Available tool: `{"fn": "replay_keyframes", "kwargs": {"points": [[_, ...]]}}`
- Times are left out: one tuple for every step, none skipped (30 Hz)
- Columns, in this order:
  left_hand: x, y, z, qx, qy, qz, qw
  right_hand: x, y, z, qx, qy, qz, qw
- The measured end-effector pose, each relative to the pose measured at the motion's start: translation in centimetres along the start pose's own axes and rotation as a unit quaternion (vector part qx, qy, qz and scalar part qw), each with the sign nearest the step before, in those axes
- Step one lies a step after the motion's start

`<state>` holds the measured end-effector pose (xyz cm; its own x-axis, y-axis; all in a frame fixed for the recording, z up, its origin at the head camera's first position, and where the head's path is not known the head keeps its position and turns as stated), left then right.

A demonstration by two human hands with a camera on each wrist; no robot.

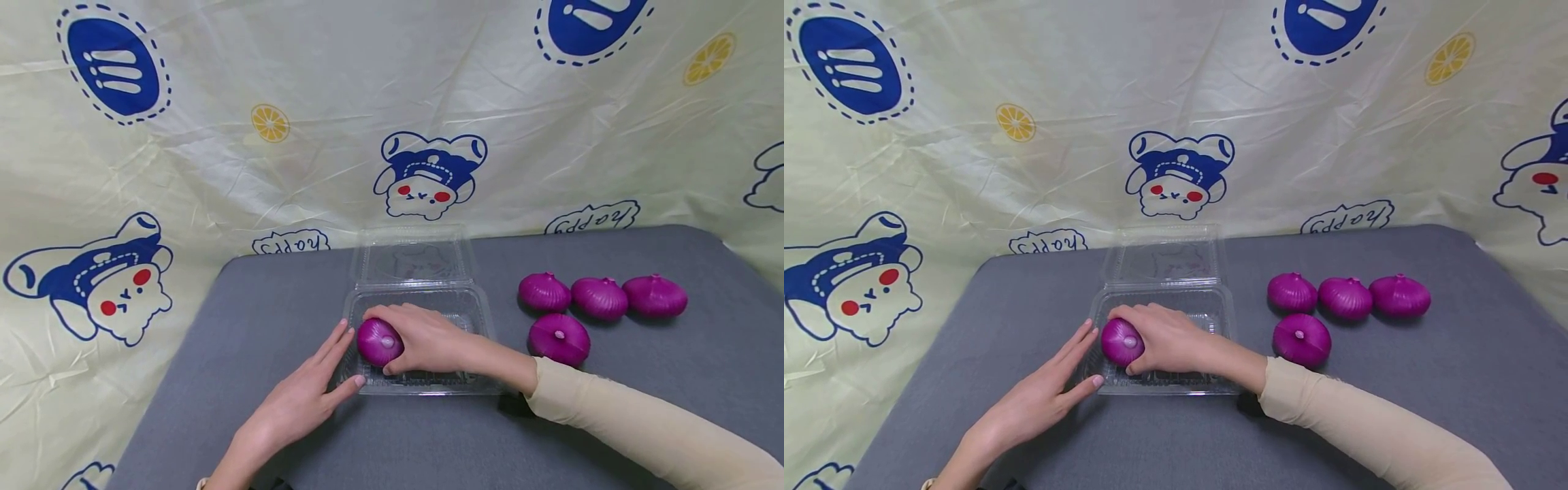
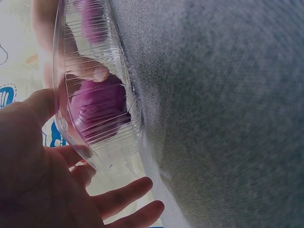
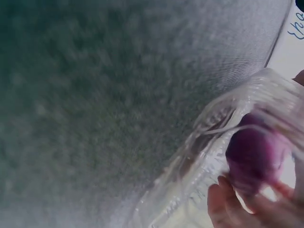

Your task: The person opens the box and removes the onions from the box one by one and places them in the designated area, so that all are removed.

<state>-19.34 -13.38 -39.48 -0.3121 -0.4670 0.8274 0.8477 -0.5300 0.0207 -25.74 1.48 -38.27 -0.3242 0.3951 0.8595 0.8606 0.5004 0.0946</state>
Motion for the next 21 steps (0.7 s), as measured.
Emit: {"fn": "replay_keyframes", "kwargs": {"points": [[0.0,0.0,0.0,0.001,0.000,-0.001,1.0000,0.1,0.2,0.0,0.001,0.000,0.001,1.000],[0.0,0.0,0.0,0.002,0.000,-0.001,1.0000,0.2,0.3,0.0,0.002,0.001,0.003,1.000],[0.0,0.0,0.0,0.003,-0.001,-0.001,1.0000,0.3,0.5,-0.1,0.003,0.001,0.005,1.000],[0.0,0.0,0.0,0.004,-0.001,-0.001,1.0000,0.5,0.7,-0.1,0.004,0.000,0.007,1.000],[0.0,0.0,0.0,0.005,-0.002,-0.001,1.0000,0.6,0.8,-0.1,0.003,0.000,0.010,1.000],[0.0,0.0,0.0,0.005,-0.002,-0.001,1.0000,0.8,1.0,-0.1,0.001,-0.001,0.013,1.000],[0.0,0.0,0.0,0.007,-0.002,-0.001,1.0000,0.9,1.1,-0.1,0.001,-0.002,0.016,1.000],[0.0,0.0,0.0,0.008,-0.001,-0.001,1.0000,1.1,1.3,-0.1,-0.001,-0.003,0.020,1.000],[0.0,0.0,0.0,0.009,-0.001,-0.001,1.0000,1.4,1.5,-0.1,-0.003,-0.005,0.024,1.000],[0.0,0.0,0.0,0.010,-0.001,-0.001,1.0000,1.6,1.6,0.0,-0.005,-0.008,0.028,1.000],[0.0,0.0,0.0,0.010,-0.002,-0.001,0.9999,1.8,1.7,0.0,-0.007,-0.011,0.032,0.999],[0.0,-0.1,0.0,0.009,-0.002,-0.001,1.0000,2.1,1.8,0.0,-0.009,-0.012,0.036,0.999],[0.0,-0.1,0.0,0.009,-0.002,-0.001,1.0000,2.3,2.0,0.0,-0.009,-0.013,0.040,0.999],[0.0,-0.1,0.1,0.009,-0.002,-0.001,1.0000,2.5,2.1,0.0,-0.009,-0.016,0.042,0.999],[0.0,-0.1,0.1,0.007,-0.003,0.000,1.0000,2.7,2.2,-0.1,-0.007,-0.017,0.044,0.999],[0.1,-0.1,0.1,0.006,-0.004,0.001,1.0000,2.9,2.4,-0.1,-0.004,-0.016,0.047,0.999],[0.1,-0.1,0.1,0.005,-0.004,0.001,1.0000,3.1,2.5,-0.2,-0.001,-0.016,0.050,0.999],[0.1,-0.1,0.1,0.004,-0.004,0.003,1.0000,3.3,2.7,-0.2,0.004,-0.015,0.053,0.998],[0.1,0.0,0.1,0.003,-0.004,0.004,1.0000,3.5,2.8,-0.3,0.010,-0.015,0.056,0.998],[0.1,0.0,0.2,0.002,-0.005,0.006,1.0000,3.7,3.0,-0.3,0.016,-0.016,0.061,0.998],[0.1,0.0,0.2,0.001,-0.006,0.007,1.0000,4.0,3.1,-0.4,0.022,-0.016,0.068,0.997]]}}
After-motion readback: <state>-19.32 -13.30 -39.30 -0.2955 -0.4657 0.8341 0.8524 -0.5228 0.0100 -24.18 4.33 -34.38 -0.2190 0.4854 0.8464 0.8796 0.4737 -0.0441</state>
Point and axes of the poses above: each hand's wrist, its own y-axis away from the middle knuckle, its own x-axis out of the back of the hand, z = x × y, the point moved 8 cm from there along -y, towards the middle knuckle, and after that the axes turned 15 degrees about -x, right-handed, at the moved point
